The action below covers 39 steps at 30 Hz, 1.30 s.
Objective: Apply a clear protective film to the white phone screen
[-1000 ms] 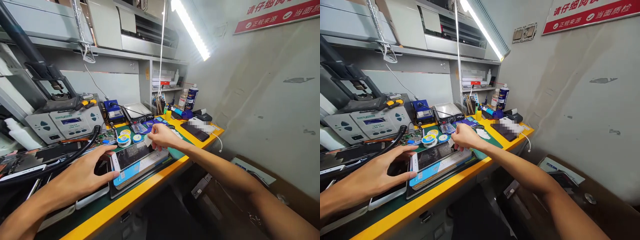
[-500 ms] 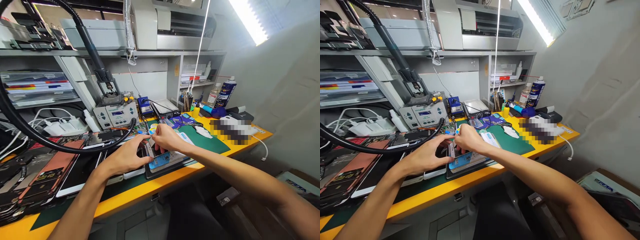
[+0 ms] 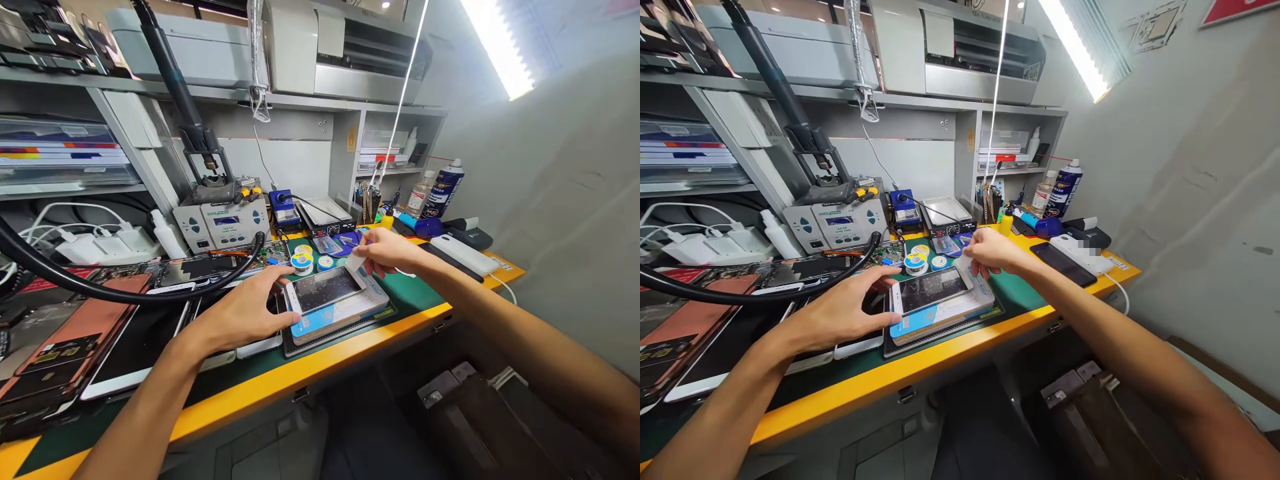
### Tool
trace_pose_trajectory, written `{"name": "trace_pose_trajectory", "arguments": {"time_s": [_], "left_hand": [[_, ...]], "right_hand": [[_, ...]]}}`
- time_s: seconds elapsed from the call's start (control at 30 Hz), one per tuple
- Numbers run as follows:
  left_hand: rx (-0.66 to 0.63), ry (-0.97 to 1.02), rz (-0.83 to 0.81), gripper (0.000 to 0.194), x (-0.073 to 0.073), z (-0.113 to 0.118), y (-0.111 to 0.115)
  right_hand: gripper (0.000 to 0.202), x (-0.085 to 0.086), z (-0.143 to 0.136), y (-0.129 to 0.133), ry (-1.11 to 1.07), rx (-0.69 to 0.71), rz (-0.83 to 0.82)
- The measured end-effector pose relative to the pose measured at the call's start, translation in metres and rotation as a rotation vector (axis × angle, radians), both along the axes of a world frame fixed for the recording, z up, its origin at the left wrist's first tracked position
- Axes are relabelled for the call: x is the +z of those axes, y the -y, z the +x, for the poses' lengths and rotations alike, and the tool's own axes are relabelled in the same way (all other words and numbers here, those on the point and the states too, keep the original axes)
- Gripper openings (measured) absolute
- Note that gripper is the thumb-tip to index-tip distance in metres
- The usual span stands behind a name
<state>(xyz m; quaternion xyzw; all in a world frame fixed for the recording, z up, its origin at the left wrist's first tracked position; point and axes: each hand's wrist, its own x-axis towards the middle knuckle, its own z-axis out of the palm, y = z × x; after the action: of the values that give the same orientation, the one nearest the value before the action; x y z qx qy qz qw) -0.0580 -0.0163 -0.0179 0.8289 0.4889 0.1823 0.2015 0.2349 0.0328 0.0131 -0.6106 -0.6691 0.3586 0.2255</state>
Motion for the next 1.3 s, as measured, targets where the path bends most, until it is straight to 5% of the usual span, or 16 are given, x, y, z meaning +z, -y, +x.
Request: {"name": "trace_pose_trajectory", "arguments": {"time_s": [0.3,0.67,0.83,0.93,1.0,1.1,1.17,1.3], "left_hand": [[-0.009,-0.018,0.005,0.081,-0.004,-0.004,-0.002],[-0.017,0.034,-0.033,0.078,-0.002,-0.003,0.000],[0.023,0.023,-0.079,0.086,-0.005,-0.004,-0.005],[0.019,-0.031,-0.050,0.087,-0.006,-0.001,-0.004],[0.008,-0.072,0.000,0.081,-0.006,0.003,-0.003],[-0.019,-0.104,0.075,0.071,-0.009,0.008,-0.002],[-0.038,-0.098,0.115,0.068,-0.012,0.009,-0.003],[-0.063,-0.077,0.170,0.064,-0.019,0.006,-0.005]], "right_hand": [[0.025,-0.023,-0.015,-0.001,0.031,-0.001,0.045],[0.034,-0.016,-0.095,0.012,0.054,0.238,0.115],[0.025,0.000,-0.081,0.006,-0.007,0.262,0.099],[0.021,0.014,-0.050,0.016,0.033,0.197,0.236],[0.024,0.014,-0.035,0.031,0.199,0.177,0.484],[0.015,-0.004,-0.031,0.058,0.508,0.326,0.774],[0.017,-0.023,-0.038,0.074,0.667,0.415,0.811],[0.020,-0.051,-0.062,0.087,0.651,0.400,0.976]]}}
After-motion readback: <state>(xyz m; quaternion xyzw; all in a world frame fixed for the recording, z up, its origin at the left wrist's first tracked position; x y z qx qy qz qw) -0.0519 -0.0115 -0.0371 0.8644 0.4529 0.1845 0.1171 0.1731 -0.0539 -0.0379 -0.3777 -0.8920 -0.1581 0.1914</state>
